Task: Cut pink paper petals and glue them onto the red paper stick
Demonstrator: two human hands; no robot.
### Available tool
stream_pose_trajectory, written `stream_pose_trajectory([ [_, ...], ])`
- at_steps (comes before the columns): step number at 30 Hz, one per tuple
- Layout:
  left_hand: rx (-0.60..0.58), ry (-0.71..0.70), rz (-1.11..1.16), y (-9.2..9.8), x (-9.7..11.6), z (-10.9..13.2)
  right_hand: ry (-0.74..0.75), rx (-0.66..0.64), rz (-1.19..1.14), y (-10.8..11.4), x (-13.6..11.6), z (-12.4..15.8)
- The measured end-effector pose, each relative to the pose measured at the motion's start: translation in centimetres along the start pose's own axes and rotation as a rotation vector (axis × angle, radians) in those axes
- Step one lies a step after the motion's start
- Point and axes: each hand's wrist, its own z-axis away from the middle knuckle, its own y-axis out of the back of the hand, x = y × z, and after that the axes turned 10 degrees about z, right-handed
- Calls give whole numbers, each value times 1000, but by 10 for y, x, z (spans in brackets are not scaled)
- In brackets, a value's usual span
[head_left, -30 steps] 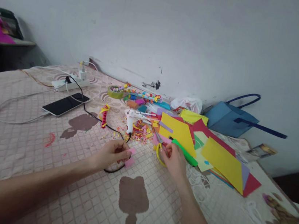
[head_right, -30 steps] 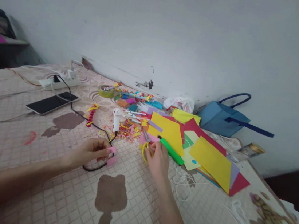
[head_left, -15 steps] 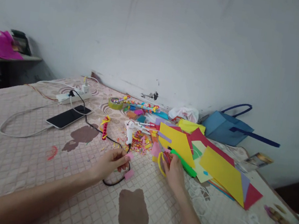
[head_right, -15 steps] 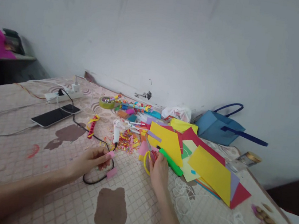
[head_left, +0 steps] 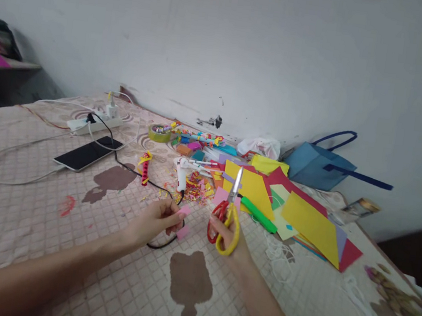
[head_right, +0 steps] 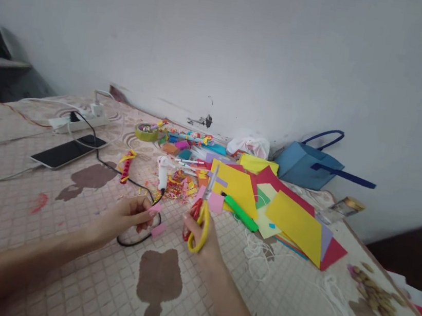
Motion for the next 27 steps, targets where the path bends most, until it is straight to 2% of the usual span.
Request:
stream_pose_trajectory([
  [5,-80,38,-48,-4,-3,5,9,-95,77,-24,-2,20],
  [8,-128,-13,-142,-6,-7,9,9,-80,53,-29,-2,26],
  [12,-153,-54,-280,-8,-11,13,-15,-61,34,-30,-3,27],
  [15,-193,-8,-232,-7,-10,12,-66,-5,-19,-28,-5,23],
  [18,-184,30,-178,-7,-7,10,-94,50,-44,-27,-5,21],
  [27,-191,40,-194,-16,-3,5,-31,15,-94,-29,-10,23],
])
